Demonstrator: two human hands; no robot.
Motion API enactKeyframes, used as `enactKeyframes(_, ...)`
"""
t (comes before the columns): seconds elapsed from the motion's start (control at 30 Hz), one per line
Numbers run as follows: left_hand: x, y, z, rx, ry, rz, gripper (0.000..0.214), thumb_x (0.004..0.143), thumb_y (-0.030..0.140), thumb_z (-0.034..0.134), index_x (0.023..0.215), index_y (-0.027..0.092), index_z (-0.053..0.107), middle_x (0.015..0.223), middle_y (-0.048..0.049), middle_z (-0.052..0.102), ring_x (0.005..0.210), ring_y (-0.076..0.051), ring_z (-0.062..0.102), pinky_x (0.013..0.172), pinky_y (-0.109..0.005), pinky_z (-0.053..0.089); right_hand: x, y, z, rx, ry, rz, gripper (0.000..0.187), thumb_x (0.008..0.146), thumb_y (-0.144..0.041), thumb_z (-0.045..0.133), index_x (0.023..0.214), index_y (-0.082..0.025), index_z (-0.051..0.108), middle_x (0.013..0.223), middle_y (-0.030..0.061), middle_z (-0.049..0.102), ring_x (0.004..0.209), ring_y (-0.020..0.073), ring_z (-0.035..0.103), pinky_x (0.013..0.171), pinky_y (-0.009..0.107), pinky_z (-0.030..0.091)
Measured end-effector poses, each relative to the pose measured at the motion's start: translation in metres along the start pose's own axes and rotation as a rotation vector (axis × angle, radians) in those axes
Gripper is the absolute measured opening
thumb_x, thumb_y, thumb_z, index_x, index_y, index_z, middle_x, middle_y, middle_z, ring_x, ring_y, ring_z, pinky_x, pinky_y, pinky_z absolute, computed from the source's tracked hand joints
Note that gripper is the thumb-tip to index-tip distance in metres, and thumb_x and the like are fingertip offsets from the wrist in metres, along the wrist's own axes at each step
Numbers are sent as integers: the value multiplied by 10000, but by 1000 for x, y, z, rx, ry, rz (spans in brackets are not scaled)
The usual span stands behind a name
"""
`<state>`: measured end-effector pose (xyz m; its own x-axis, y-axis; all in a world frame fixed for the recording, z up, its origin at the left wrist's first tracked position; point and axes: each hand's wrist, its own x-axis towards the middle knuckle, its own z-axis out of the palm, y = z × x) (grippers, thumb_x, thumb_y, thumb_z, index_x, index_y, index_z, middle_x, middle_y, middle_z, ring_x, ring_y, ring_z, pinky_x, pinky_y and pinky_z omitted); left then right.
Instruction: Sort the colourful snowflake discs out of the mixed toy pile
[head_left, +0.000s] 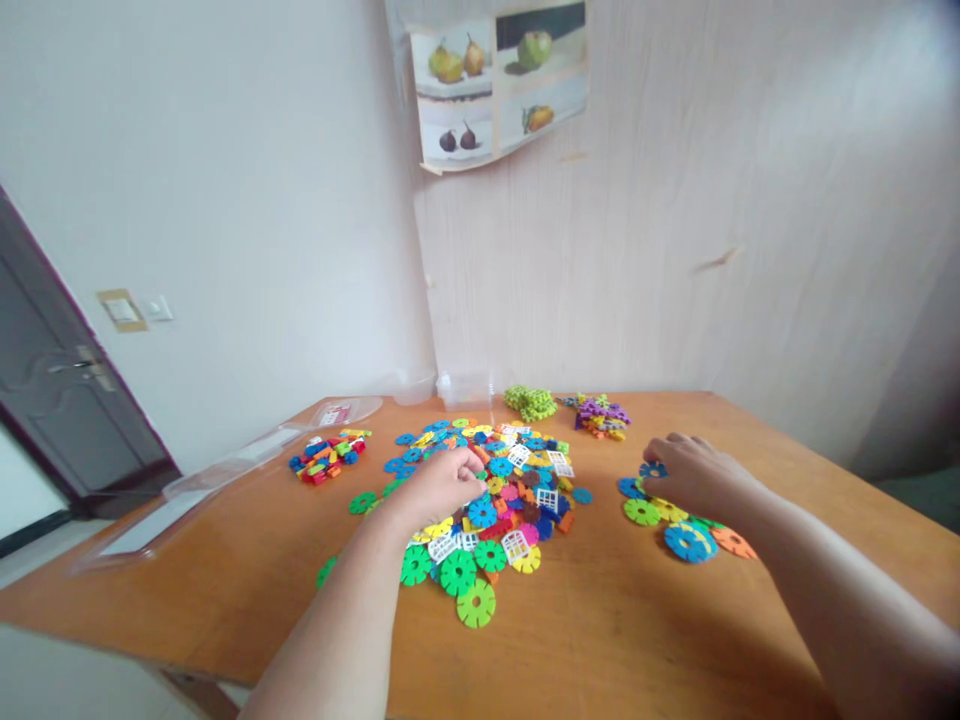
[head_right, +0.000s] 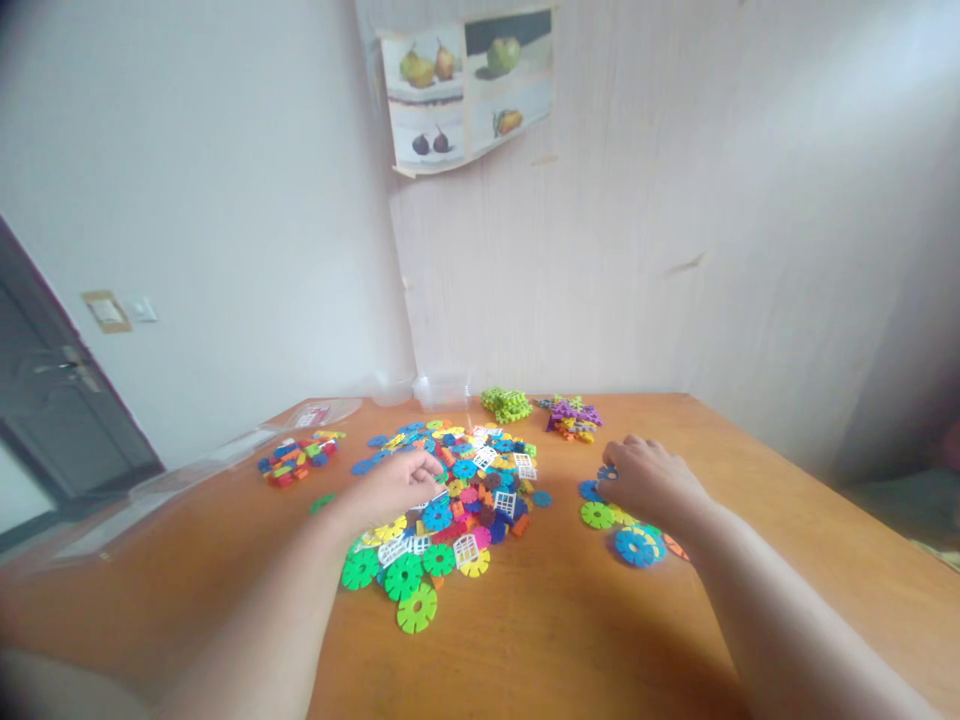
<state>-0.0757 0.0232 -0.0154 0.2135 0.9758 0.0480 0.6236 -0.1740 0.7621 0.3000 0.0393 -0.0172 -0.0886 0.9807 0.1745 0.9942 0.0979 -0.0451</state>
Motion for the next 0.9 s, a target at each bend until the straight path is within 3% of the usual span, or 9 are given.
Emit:
enactKeyframes(0.2, -9, 5, 4, 133, -71, 77, 423, 690, 424, 750, 1041, 208, 655, 971, -46, 656, 895, -222, 622, 707, -292, 465, 6, 13, 7, -9, -42, 49, 354, 775, -401, 564, 1046, -215, 695, 1161, 144, 641, 1088, 340, 578, 814, 396, 425)
enactKeyframes(0.63, -12, 3, 4, 271, -63, 137, 445, 654, 429, 778, 1044, 247, 666, 962, -29, 630, 866, -222, 595, 696, -286, 440, 5, 27, -2, -48, -37, 248, 440, 798, -483, 539, 1092, -197, 698, 1208, 186, 651, 1110, 388, 583, 787, 452, 465)
enactKeyframes(0.9, -12, 7, 3, 317, -84, 139, 392, 655, 360, 735, 1021, 240, 667, 928, -12, 625, 826, -200, 583, 670, -269, 416, 5, 22, -1, -45, -86, 167, 369, 772, -432, 555, 1032, -215, 700, 1193, 153, 660, 1089, 352, 601, 801, 417, 458)
